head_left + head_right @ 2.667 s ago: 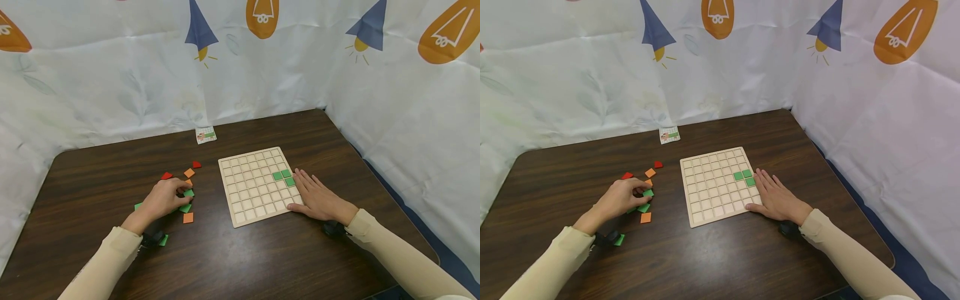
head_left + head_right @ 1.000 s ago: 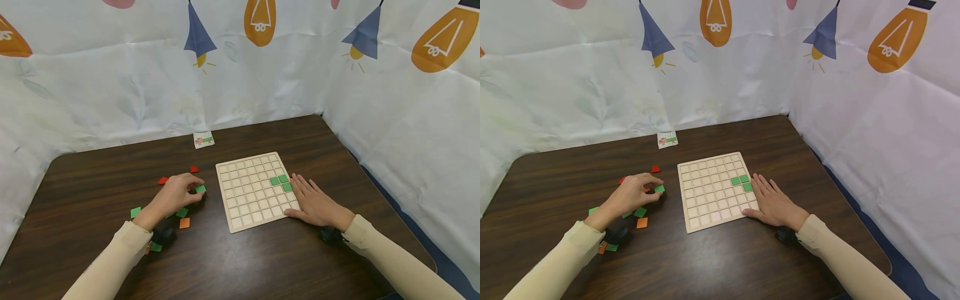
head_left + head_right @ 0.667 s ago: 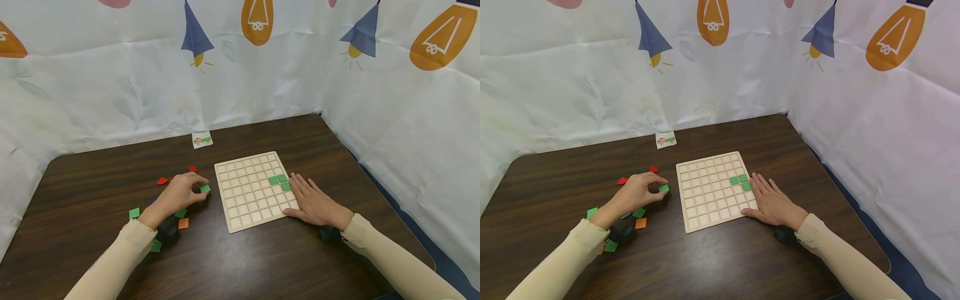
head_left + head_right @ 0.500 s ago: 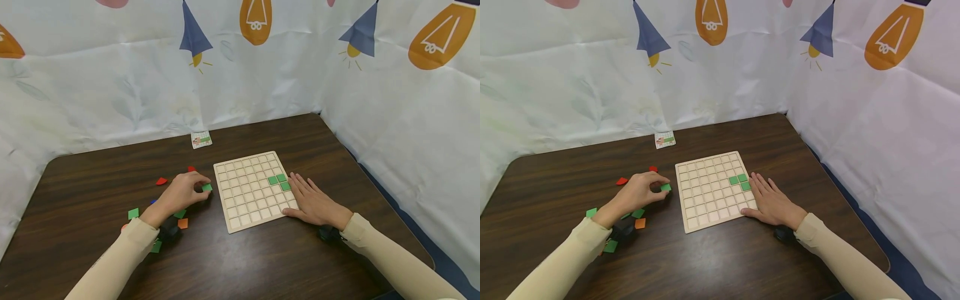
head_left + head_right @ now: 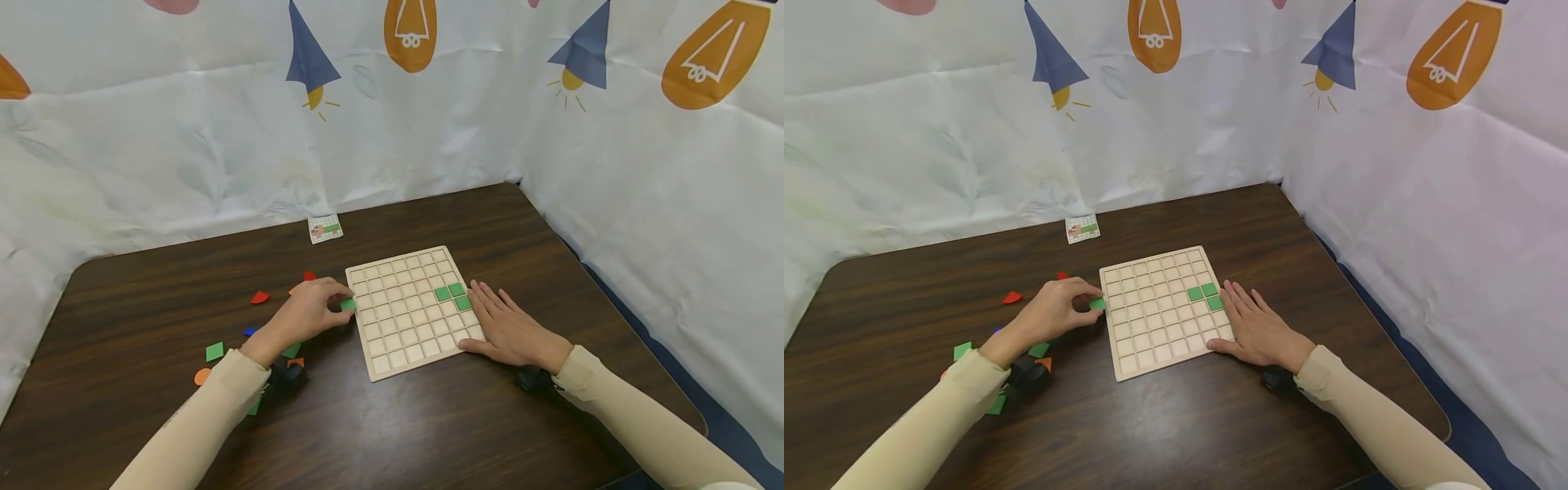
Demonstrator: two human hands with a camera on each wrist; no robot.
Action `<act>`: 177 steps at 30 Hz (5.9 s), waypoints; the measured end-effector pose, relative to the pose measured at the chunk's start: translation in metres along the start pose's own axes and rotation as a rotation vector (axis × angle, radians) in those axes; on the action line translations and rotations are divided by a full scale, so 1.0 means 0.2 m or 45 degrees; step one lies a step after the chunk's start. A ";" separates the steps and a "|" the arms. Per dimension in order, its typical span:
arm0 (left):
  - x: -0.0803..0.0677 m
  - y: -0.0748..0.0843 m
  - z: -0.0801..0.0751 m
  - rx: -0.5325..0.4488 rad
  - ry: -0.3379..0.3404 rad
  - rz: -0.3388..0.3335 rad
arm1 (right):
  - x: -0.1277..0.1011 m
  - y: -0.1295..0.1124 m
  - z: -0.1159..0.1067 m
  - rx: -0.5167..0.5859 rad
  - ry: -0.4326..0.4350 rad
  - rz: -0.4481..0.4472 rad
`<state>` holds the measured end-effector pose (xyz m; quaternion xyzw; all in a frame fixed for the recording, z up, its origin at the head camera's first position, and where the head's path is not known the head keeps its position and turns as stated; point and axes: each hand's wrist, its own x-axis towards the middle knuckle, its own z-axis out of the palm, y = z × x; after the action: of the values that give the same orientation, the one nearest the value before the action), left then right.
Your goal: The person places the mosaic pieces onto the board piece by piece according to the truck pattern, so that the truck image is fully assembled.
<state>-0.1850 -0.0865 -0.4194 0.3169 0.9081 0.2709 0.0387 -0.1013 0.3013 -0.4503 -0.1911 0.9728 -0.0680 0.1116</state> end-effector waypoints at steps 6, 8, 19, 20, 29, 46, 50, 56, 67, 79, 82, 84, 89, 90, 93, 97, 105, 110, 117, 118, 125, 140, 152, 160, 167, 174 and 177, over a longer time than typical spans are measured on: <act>0.04 0.03 0.02 -0.022 -0.012 0.044 | 0.00 0.00 -0.01 -0.001 -0.009 0.000; 0.06 0.04 0.03 -0.016 -0.006 0.065 | 0.00 0.00 -0.01 0.000 -0.001 -0.004; 0.13 0.13 0.08 -0.018 -0.019 0.150 | -0.01 0.00 0.01 0.012 -0.008 0.007; 0.14 0.14 0.09 -0.020 -0.020 0.158 | -0.01 0.01 0.01 0.015 -0.006 0.006; 0.20 0.19 0.14 -0.046 -0.043 0.203 | -0.02 0.01 0.01 0.009 0.012 -0.002; 0.30 0.26 0.23 -0.035 -0.043 0.291 | -0.01 0.00 0.01 -0.007 0.012 -0.001; 0.32 0.26 0.25 -0.043 -0.046 0.290 | -0.01 0.00 0.00 -0.007 0.001 0.007; 0.34 0.27 0.27 -0.079 -0.038 0.292 | -0.01 0.00 0.00 -0.004 -0.008 0.021; 0.40 0.31 0.32 -0.135 -0.059 0.280 | -0.01 0.00 0.00 -0.003 -0.018 0.019; 0.46 0.38 0.40 -0.149 -0.121 0.252 | -0.01 0.01 0.00 0.006 -0.016 0.019; 0.47 0.40 0.41 -0.171 -0.134 0.251 | -0.01 0.01 0.00 0.004 -0.012 0.016; 0.47 0.41 0.42 -0.176 -0.134 0.262 | -0.01 0.01 0.00 0.002 -0.013 0.016; 0.49 0.43 0.43 -0.151 -0.138 0.289 | -0.01 0.01 0.00 0.001 -0.019 0.016; 0.50 0.43 0.44 -0.143 -0.141 0.289 | -0.01 0.01 0.00 0.001 -0.019 0.016; 0.51 0.45 0.45 -0.116 -0.148 0.284 | 0.00 0.01 0.00 0.001 -0.020 0.014; 0.52 0.47 0.46 -0.092 -0.149 0.272 | 0.00 0.01 0.00 -0.008 -0.013 0.009; 0.55 0.48 0.49 -0.076 -0.179 0.241 | 0.00 0.02 0.00 -0.020 -0.008 0.000; 0.55 0.49 0.49 -0.080 -0.179 0.241 | 0.00 0.02 0.00 -0.020 -0.004 0.000; 0.55 0.49 0.49 -0.081 -0.164 0.242 | 0.00 0.02 0.00 -0.022 -0.005 0.001; 0.55 0.49 0.49 -0.081 -0.162 0.244 | 0.00 0.02 0.00 -0.021 -0.005 0.002; 0.55 0.49 0.49 -0.090 -0.168 0.242 | -0.01 0.01 -0.01 -0.001 -0.006 0.003; 0.52 0.47 0.47 -0.085 -0.146 0.251 | -0.01 0.00 -0.01 0.004 -0.005 0.003; 0.46 0.43 0.42 -0.094 -0.104 0.236 | -0.01 0.00 0.00 -0.039 -0.006 0.024; 0.40 0.39 0.35 -0.070 -0.085 0.210 | -0.01 -0.01 0.00 -0.036 -0.001 0.036; 0.36 0.30 0.33 -0.064 -0.036 0.251 | -0.01 -0.01 0.00 -0.052 0.006 0.019; 0.30 0.29 0.25 -0.068 -0.057 0.200 | -0.01 -0.01 0.00 -0.045 0.011 0.005; 0.29 0.28 0.23 -0.038 -0.046 0.201 | -0.01 -0.01 0.00 -0.041 0.008 0.005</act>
<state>-0.1883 0.0056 -0.4239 0.3919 0.8752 0.2810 0.0385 -0.0990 0.3006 -0.4505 -0.1907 0.9745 -0.0528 0.1058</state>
